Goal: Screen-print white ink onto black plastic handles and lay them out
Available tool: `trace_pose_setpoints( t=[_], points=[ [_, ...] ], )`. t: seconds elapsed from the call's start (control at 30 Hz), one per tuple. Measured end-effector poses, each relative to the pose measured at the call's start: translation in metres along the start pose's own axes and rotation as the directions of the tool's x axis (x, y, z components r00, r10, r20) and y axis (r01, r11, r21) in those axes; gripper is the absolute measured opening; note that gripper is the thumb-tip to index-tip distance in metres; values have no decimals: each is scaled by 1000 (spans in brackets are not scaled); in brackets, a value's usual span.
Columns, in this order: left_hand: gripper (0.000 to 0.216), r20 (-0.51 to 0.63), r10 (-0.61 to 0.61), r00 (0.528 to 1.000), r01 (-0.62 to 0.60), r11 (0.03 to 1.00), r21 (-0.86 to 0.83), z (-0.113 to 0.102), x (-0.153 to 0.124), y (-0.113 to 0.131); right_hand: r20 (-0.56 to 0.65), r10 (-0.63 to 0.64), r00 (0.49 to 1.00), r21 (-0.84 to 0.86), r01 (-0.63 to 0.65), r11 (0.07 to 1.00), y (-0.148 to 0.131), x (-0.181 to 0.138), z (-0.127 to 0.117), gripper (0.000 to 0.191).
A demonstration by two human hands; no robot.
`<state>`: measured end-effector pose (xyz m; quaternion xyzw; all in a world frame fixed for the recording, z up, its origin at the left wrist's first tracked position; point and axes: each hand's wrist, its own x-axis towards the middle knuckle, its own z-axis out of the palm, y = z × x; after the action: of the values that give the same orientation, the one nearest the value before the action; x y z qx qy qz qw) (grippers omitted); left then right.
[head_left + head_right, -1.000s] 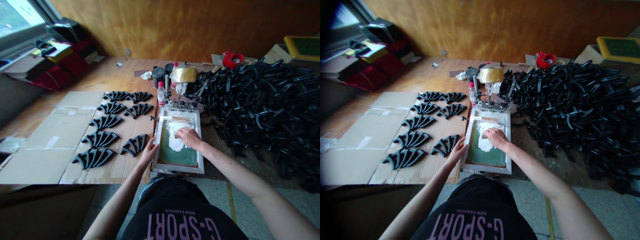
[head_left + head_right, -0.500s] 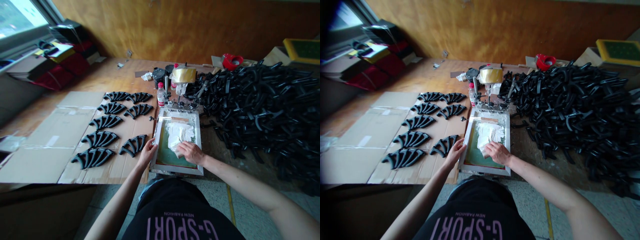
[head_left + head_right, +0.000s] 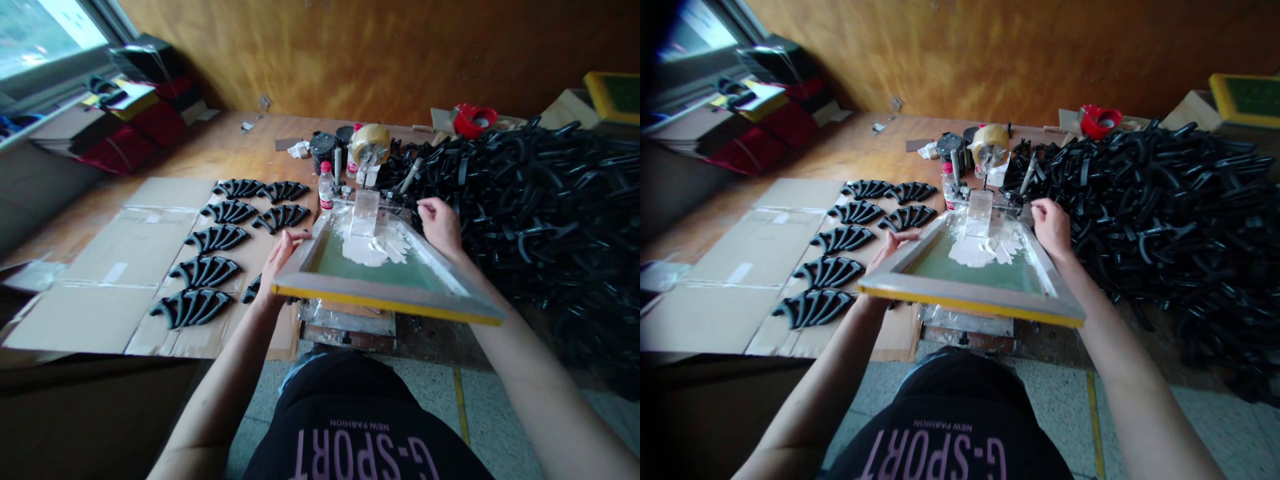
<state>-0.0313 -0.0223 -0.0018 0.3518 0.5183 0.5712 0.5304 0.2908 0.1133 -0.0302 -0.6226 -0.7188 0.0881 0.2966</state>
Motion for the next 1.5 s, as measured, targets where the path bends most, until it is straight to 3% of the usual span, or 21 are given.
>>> trace_pose_setpoints(
  t=[0.1, 0.2, 0.27, 0.3, 0.37, 0.43, 0.47, 0.5, 0.53, 0.6, 0.67, 0.73, 0.87, 0.93, 1.1, 1.23, 1.37, 1.5],
  points=[
    [47, -9, 154, 988, -155, 985, -76, 24, 25, 25, 181, 114, 977, -21, -112, 994, 25, -44, 21, 26],
    [48, -33, 168, 985, -171, 980, -103, 39, 36, 31, 359, -29, 933, -44, 48, 998, 13, -100, 56, 22],
    [50, -90, 152, 984, -162, 979, -123, 40, 28, 17, 446, -100, 889, -126, 173, 977, -4, -124, 71, 19],
    [51, -89, 107, 990, -117, 986, -121, 39, 18, 5, 480, -100, 871, -170, 204, 964, -13, -130, 74, 15],
    [55, 23, -97, 995, 98, 993, -66, 35, -11, -25, 515, -53, 856, -212, 187, 959, -31, -136, 74, 12],
    [62, 204, -393, 897, 390, 919, 60, 32, -44, -56, 502, -63, 863, -182, 176, 967, -54, -140, 71, 13],
    [63, 218, -462, 860, 460, 886, 60, 30, -58, -70, 478, -111, 871, -146, 203, 968, -68, -144, 71, 14],
    [63, 192, -489, 851, 493, 869, 32, 27, -70, -83, 449, -187, 874, -101, 257, 961, -84, -149, 72, 14],
    [61, 113, -479, 870, 484, 875, -20, 22, -78, -93, 423, -278, 863, -51, 329, 943, -102, -155, 76, 15],
    [55, -112, -401, 909, 391, 915, -95, 3, -85, -108, 398, -452, 798, 70, 465, 883, -137, -167, 88, 17],
    [51, -297, -329, 896, 323, 944, -72, -32, -83, -119, 409, -558, 722, 195, 529, 826, -168, -174, 108, 17],
    [47, -425, -305, 852, 351, 936, 34, -77, -79, -128, 443, -592, 674, 268, 530, 804, -188, -170, 135, 18],
    [42, -602, -347, 719, 603, 741, 294, -161, -70, -148, 596, -478, 645, 167, 482, 860, -202, -146, 194, 25],
    [45, -604, -383, 699, 667, 655, 356, -183, -63, -157, 684, -378, 624, 90, 442, 892, -204, -135, 220, 31],
    [53, -557, -432, 709, 698, 544, 467, -192, -39, -169, 770, -244, 590, 9, 372, 928, -211, -129, 258, 37],
    [52, -510, -437, 741, 671, 512, 536, -190, -7, -167, 741, -167, 650, -37, 289, 957, -211, -122, 268, 41],
    [46, -458, -408, 790, 613, 491, 619, -199, 47, -156, 694, -39, 719, -98, 149, 984, -210, -104, 275, 45],
    [45, -449, -362, 817, 575, 451, 683, -212, 109, -142, 686, 51, 726, -110, 34, 993, -223, -75, 290, 49]
  ],
)
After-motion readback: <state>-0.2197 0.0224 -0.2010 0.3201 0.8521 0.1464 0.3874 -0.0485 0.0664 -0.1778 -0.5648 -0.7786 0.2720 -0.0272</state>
